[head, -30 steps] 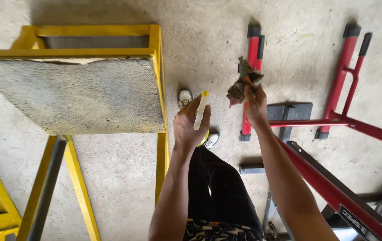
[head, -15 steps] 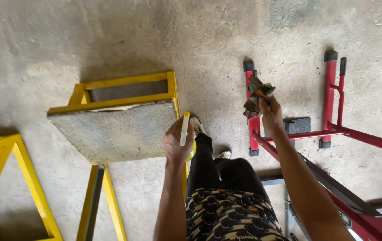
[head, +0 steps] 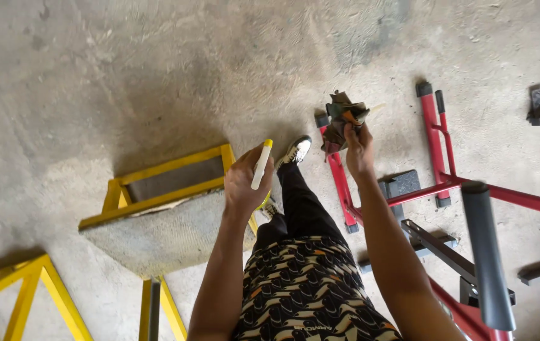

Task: Cleaning and wiping down various gym machines and benches with a spray bottle and cloth.

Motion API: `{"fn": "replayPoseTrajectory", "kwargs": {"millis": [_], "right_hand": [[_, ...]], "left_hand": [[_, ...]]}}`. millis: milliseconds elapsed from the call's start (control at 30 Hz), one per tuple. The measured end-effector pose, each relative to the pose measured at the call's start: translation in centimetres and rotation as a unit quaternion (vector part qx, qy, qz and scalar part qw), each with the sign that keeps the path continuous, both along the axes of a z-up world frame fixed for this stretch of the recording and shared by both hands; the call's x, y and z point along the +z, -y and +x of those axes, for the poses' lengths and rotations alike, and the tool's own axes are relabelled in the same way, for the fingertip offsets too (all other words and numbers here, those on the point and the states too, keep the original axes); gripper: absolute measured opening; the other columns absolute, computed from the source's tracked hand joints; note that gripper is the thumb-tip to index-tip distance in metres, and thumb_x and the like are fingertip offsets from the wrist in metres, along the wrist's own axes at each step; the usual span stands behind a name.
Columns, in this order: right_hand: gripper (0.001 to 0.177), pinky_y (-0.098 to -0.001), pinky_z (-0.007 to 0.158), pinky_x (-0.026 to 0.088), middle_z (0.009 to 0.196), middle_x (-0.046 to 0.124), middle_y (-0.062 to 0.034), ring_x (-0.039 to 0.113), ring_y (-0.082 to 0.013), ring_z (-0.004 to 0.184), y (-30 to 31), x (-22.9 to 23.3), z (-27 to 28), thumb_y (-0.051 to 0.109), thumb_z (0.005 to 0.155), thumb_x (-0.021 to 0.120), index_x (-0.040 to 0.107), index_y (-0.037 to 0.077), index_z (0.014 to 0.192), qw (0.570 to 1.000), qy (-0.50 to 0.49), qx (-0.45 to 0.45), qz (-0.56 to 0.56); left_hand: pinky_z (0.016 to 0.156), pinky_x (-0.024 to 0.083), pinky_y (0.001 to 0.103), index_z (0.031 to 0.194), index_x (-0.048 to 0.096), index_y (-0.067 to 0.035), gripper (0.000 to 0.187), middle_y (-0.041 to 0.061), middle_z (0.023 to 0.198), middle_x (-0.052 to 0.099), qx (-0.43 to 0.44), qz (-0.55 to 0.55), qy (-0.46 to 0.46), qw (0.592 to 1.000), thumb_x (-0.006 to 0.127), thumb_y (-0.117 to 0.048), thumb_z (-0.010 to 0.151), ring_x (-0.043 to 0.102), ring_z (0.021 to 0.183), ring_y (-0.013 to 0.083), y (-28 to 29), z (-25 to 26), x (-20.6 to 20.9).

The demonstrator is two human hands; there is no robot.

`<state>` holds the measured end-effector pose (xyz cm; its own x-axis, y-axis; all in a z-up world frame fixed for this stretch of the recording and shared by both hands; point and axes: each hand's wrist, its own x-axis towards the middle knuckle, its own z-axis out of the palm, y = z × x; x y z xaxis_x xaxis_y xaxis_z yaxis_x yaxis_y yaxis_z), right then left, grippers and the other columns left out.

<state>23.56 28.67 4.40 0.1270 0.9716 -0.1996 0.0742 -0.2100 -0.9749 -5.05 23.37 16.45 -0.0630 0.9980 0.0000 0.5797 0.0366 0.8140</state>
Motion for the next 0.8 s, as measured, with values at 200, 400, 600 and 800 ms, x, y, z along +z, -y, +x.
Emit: {"fn": "replayPoseTrajectory", "kwargs": {"millis": [200, 400, 600, 800], "right_hand": [[0.03, -0.0269, 0.089, 0.046, 0.107, 0.064, -0.0009, 0.054, -0.011, 0.096, -9.2, 3.0, 0.2, 0.023, 0.107, 0.053, 0.06, -0.001, 0.124, 0.996, -0.074, -0.043, 0.025], [0.03, -0.0278, 0.082, 0.042, 0.097, 0.055, 0.0017, 0.046, -0.0106, 0.089, -18.5, 6.5, 4.0, 0.026, 0.108, 0.052, 0.059, 0.0, 0.124, 0.994, -0.053, -0.08, 0.053], [0.03, -0.0273, 0.081, 0.043, 0.094, 0.053, 0.0023, 0.046, -0.0099, 0.087, -23.3, 8.7, 9.6, 0.027, 0.109, 0.051, 0.058, 0.0, 0.122, 0.982, -0.06, -0.15, 0.093], [0.028, -0.0315, 0.075, 0.054, 0.095, 0.063, -0.0036, 0.061, -0.0139, 0.083, -25.1, 9.1, 15.0, 0.026, 0.107, 0.05, 0.056, 0.002, 0.12, 0.954, -0.121, -0.254, 0.099]], "left_hand": [[0.076, 0.059, 0.045, 0.121, 0.071, -0.006, 0.03, 0.018, 0.106, 0.075, -0.061, 0.028, -0.006, 0.998, 0.064, -0.021, 0.096, 0.072, 0.09, 0.0391, -9.5, 3.5, 1.5], [0.074, 0.06, 0.044, 0.121, 0.071, -0.005, 0.031, 0.018, 0.106, 0.075, -0.089, 0.019, -0.019, 0.996, 0.063, -0.024, 0.098, 0.073, 0.088, 0.0376, -17.3, 6.9, 3.3], [0.076, 0.06, 0.043, 0.124, 0.07, -0.003, 0.036, 0.019, 0.109, 0.075, -0.145, 0.034, -0.02, 0.989, 0.061, -0.027, 0.1, 0.074, 0.09, 0.037, -24.1, 10.6, 3.5], [0.076, 0.059, 0.043, 0.128, 0.069, -0.003, 0.039, 0.02, 0.104, 0.075, -0.222, -0.001, 0.009, 0.975, 0.061, -0.028, 0.099, 0.074, 0.09, 0.0385, -32.5, 15.7, 5.0]]}}
